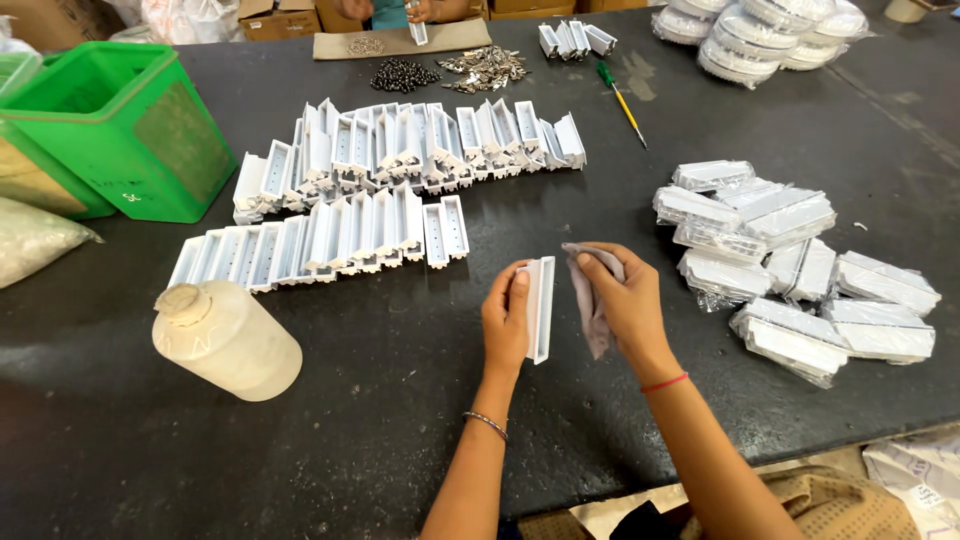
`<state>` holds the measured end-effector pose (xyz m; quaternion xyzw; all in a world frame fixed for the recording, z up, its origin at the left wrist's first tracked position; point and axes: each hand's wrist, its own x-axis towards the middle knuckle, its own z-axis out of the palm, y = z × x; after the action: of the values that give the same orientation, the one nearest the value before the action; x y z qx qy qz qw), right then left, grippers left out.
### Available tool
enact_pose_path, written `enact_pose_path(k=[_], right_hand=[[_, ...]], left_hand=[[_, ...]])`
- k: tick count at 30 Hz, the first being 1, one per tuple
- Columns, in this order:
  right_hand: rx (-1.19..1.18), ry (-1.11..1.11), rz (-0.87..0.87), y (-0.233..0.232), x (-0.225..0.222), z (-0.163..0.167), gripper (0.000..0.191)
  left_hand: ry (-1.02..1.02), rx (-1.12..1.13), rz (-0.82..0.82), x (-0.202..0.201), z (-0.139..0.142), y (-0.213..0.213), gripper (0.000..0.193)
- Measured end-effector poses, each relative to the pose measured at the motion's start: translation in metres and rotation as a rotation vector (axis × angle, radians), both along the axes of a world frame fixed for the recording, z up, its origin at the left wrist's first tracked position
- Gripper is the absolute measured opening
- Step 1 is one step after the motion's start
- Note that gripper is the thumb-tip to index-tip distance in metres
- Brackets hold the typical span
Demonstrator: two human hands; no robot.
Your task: The person wipes white plastic channel pieces with a cloth, occasionally applying liquid from a bottle. They handle the pieces one at a time, wiping the interior and exterior surfaces, then place them back on the table. A second person is visible in the background performing a similar task.
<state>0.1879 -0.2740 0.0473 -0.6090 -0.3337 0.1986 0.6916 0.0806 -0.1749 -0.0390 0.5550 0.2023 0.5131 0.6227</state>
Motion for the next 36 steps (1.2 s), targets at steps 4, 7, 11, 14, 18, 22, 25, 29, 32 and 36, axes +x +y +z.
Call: enact_pose_path(k=[4, 7, 11, 14, 18, 22, 25, 29, 32, 36], right_hand=[[-0.061, -0.261, -0.061, 0.005, -0.023, 0.011, 0.019], [-0.019, -0.556, -0.154, 0.01, -0.038, 0.014, 0.018], [-0.088, -0.382, -0.134, 0.016, -0.041, 0.017, 0.019], [-0.09, -0.339, -0.112, 0.015, -0.036, 0.015, 0.018], [-0.104, -0.128, -0.032, 0.013, -0.026, 0.01, 0.017], [-0.082, 0.011, 0.029, 0.012, -0.021, 0.01, 0.017], [-0.137, -0.1, -0.029, 0.011, -0.021, 0.013, 0.017], [-0.201, -0.102, -0.055, 0.012, -0.02, 0.007, 0.018], [-0.232, -0.109, -0.078, 0.015, -0.01, -0.008, 0.018], [-0.136, 0.138, 0.062, 0.013, 0.014, -0.032, 0.02]], left_hand=[[-0.026, -0.014, -0.008, 0.001, -0.002, 0.001, 0.035], [-0.007, 0.0, 0.003, -0.001, -0.001, -0.001, 0.034], [0.011, 0.022, 0.045, -0.006, 0.004, -0.003, 0.032], [0.006, 0.067, 0.066, -0.008, 0.01, -0.005, 0.03], [0.056, 0.173, 0.127, -0.01, 0.014, -0.01, 0.03], [0.114, 0.15, 0.12, -0.011, 0.018, -0.011, 0.03], [0.158, 0.107, 0.103, -0.013, 0.019, -0.011, 0.031], [0.117, 0.171, 0.12, -0.013, 0.021, -0.01, 0.03], [0.063, 0.239, 0.112, -0.013, 0.02, -0.016, 0.028], [0.137, 0.155, 0.033, -0.009, 0.017, -0.019, 0.029]])
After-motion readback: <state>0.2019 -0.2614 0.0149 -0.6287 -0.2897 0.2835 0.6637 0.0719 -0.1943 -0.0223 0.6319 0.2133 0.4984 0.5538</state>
